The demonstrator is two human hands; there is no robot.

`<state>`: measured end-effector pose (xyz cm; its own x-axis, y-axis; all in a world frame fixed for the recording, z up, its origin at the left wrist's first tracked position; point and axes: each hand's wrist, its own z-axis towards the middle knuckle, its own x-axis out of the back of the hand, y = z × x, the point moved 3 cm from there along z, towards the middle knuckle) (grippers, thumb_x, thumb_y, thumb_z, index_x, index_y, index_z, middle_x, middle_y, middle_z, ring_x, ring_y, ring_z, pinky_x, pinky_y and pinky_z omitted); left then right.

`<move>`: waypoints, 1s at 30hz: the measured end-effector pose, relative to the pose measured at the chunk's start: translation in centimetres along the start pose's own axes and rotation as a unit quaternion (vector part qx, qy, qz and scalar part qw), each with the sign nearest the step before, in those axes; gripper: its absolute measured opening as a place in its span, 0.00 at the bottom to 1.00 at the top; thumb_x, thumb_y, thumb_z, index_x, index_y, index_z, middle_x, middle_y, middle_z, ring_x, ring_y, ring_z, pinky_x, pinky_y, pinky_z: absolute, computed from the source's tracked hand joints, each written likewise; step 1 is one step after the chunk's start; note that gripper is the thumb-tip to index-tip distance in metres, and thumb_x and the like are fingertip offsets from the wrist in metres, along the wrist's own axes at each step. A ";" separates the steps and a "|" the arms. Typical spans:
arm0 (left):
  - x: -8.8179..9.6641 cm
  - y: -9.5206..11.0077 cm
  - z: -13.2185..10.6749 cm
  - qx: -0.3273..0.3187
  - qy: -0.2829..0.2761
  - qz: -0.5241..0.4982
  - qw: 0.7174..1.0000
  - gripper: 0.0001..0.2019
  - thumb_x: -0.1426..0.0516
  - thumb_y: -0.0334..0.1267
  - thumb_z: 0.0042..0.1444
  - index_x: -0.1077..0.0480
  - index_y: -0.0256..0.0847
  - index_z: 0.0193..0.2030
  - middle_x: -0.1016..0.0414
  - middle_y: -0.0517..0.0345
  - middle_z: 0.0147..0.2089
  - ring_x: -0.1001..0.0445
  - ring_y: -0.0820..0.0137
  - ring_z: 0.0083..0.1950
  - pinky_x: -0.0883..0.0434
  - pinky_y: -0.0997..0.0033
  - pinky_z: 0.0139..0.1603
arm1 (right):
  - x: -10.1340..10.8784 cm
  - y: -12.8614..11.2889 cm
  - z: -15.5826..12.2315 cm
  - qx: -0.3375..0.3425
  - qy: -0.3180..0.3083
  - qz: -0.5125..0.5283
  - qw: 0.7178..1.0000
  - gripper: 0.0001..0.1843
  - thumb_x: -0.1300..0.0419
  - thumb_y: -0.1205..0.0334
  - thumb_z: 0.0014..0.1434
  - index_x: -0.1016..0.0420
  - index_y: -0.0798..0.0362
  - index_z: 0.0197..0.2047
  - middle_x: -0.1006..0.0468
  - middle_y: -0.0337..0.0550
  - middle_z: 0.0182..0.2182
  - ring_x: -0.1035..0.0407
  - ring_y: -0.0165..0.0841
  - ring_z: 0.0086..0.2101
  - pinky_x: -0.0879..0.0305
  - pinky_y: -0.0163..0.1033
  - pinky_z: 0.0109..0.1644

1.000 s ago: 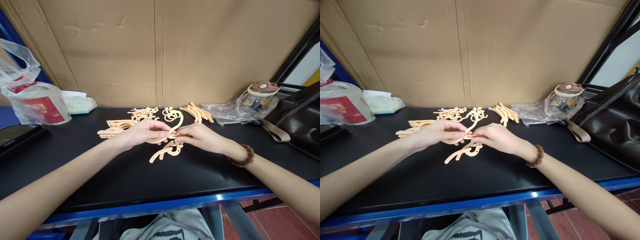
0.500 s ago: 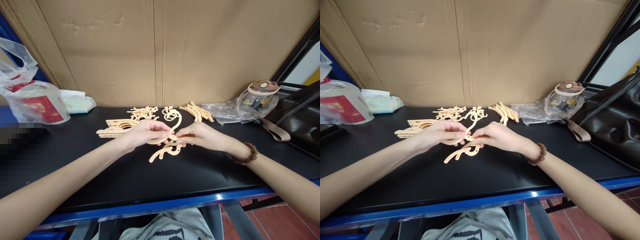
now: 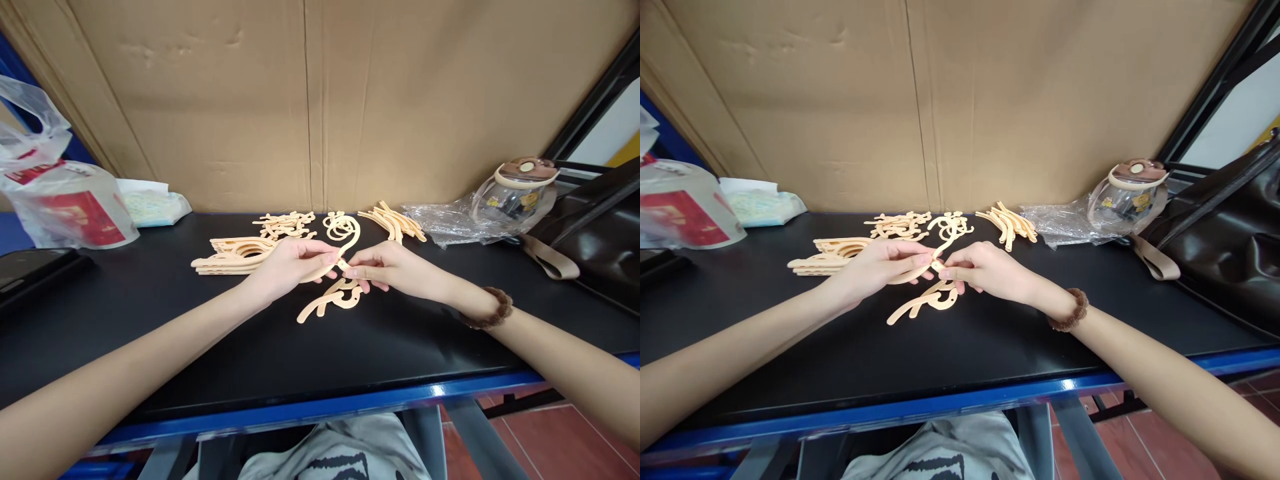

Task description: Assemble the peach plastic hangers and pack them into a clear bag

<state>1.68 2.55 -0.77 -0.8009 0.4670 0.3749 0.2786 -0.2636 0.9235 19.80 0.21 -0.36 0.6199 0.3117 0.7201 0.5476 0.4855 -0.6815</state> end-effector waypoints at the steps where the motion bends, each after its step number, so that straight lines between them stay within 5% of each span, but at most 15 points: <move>1: 0.0 0.0 0.1 -0.008 -0.002 0.007 1.000 0.13 0.42 0.45 0.58 0.24 0.39 0.44 0.21 0.57 0.40 0.22 0.69 0.41 0.28 0.76 0.37 | 0.0 0.1 0.1 -0.008 0.005 0.018 1.000 0.17 0.45 0.52 0.63 0.27 0.55 0.29 0.25 0.36 0.23 0.40 0.22 0.19 0.45 0.31 0.24; 5: 0.0 -0.4 0.3 -0.039 -0.022 0.018 0.999 0.16 0.45 0.42 0.61 0.28 0.41 0.53 0.22 0.55 0.47 0.22 0.67 0.44 0.26 0.71 0.40 | -0.1 0.6 0.3 -0.024 0.018 0.069 0.997 0.16 0.44 0.53 0.62 0.27 0.56 0.29 0.26 0.36 0.22 0.42 0.21 0.17 0.46 0.31 0.22; 11: -0.2 -0.3 0.3 -0.078 -0.010 0.080 0.994 0.17 0.45 0.40 0.60 0.29 0.38 0.54 0.20 0.54 0.40 0.21 0.64 0.42 0.25 0.65 0.43 | -0.3 1.2 0.5 -0.041 0.010 0.074 0.996 0.16 0.44 0.52 0.61 0.25 0.56 0.32 0.27 0.36 0.22 0.42 0.21 0.17 0.46 0.31 0.22; 15: -0.5 0.1 0.2 -0.094 -0.016 0.134 0.986 0.24 0.47 0.37 0.60 0.39 0.39 0.64 0.24 0.51 0.53 0.22 0.65 0.45 0.25 0.64 0.46 | 1.0 1.5 0.7 -0.059 0.087 0.090 0.990 0.14 0.44 0.54 0.61 0.26 0.57 0.33 0.29 0.35 0.21 0.44 0.21 0.16 0.48 0.31 0.21; 19: 0.6 0.7 0.0 -0.157 0.068 0.359 0.918 0.19 0.50 0.36 0.64 0.34 0.39 0.60 0.28 0.52 0.59 0.28 0.60 0.57 0.33 0.57 0.58 | 2.8 2.5 0.6 -0.084 0.175 0.095 0.976 0.14 0.44 0.53 0.60 0.28 0.57 0.33 0.29 0.37 0.22 0.45 0.21 0.17 0.48 0.32 0.21; 22: 1.8 0.9 0.0 -0.172 0.100 0.449 0.871 0.15 0.53 0.38 0.66 0.28 0.39 0.52 0.23 0.53 0.51 0.25 0.59 0.51 0.30 0.59 0.50 | 3.3 3.0 0.4 -0.096 0.222 0.075 0.967 0.14 0.44 0.51 0.61 0.32 0.55 0.38 0.28 0.36 0.21 0.43 0.24 0.17 0.45 0.33 0.22; 26: 2.3 1.0 0.0 -0.193 0.125 0.473 0.851 0.14 0.53 0.40 0.67 0.27 0.40 0.46 0.21 0.55 0.46 0.23 0.61 0.45 0.29 0.64 0.43 | 3.3 2.1 -0.2 -0.047 0.332 -0.098 0.937 0.18 0.44 0.52 0.60 0.37 0.54 0.48 0.24 0.47 0.36 0.30 0.34 0.30 0.34 0.41 0.34; 28: 1.8 1.1 -0.2 -0.211 0.135 0.480 0.840 0.14 0.52 0.39 0.67 0.27 0.39 0.47 0.21 0.54 0.47 0.23 0.61 0.46 0.29 0.64 0.45 | 3.0 0.6 -0.6 0.019 0.395 -0.248 0.884 0.19 0.43 0.54 0.60 0.36 0.56 0.50 0.28 0.55 0.48 0.31 0.43 0.44 0.34 0.49 0.46; 30: 1.0 1.3 -0.5 -0.232 0.127 0.482 0.835 0.13 0.52 0.39 0.67 0.28 0.39 0.48 0.22 0.54 0.48 0.23 0.62 0.46 0.29 0.65 0.45 | 2.1 -0.9 -0.8 0.094 0.394 -0.363 0.839 0.20 0.44 0.55 0.61 0.35 0.57 0.53 0.31 0.56 0.54 0.37 0.47 0.52 0.39 0.54 0.54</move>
<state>0.98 2.27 0.79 -0.4264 -0.3297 0.8423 0.6703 -0.7405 0.0495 21.08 -0.23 1.66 0.3814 -0.7223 0.5770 0.8892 0.4572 -0.0155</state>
